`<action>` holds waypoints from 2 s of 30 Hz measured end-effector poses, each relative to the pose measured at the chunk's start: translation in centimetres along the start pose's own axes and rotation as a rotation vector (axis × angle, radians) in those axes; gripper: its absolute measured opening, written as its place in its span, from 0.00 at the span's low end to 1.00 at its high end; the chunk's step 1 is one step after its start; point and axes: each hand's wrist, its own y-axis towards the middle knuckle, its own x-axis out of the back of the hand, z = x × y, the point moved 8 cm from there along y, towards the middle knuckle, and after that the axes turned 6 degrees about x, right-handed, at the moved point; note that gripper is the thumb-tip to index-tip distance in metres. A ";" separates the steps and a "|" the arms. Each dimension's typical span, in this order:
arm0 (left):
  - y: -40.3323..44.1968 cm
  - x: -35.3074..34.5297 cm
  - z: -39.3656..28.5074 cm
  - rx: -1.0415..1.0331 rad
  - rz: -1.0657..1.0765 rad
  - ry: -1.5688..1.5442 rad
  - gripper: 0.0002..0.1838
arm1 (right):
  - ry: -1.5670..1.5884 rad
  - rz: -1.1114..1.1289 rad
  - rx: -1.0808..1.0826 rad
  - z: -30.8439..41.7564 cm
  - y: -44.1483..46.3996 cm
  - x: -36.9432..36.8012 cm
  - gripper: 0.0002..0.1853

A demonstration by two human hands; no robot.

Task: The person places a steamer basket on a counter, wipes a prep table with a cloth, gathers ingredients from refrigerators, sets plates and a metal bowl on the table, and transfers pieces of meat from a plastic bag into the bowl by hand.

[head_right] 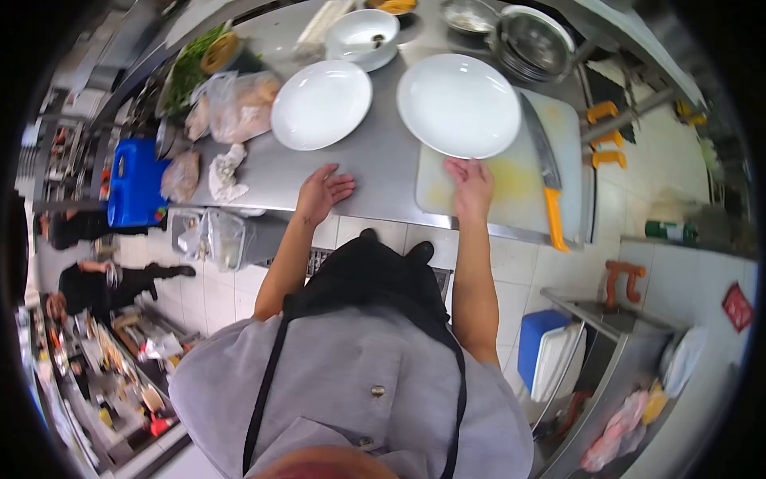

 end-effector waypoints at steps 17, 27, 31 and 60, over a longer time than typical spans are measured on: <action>-0.8 1.5 -1.2 0.012 0.014 0.294 0.14 | -0.337 0.131 -0.165 -1.6 -9.6 -3.4 0.11; 4.8 8.9 -10.3 0.091 -0.015 0.296 0.24 | -0.432 0.177 -0.167 -6.8 -6.7 -12.1 0.11; 5.1 16.6 -16.3 -0.464 -0.388 0.458 0.21 | -0.379 0.193 -0.291 -12.6 -5.6 -17.2 0.16; 4.3 24.1 -30.1 -0.956 -0.576 0.010 0.11 | -0.259 0.060 -0.412 -19.3 -2.7 -21.6 0.21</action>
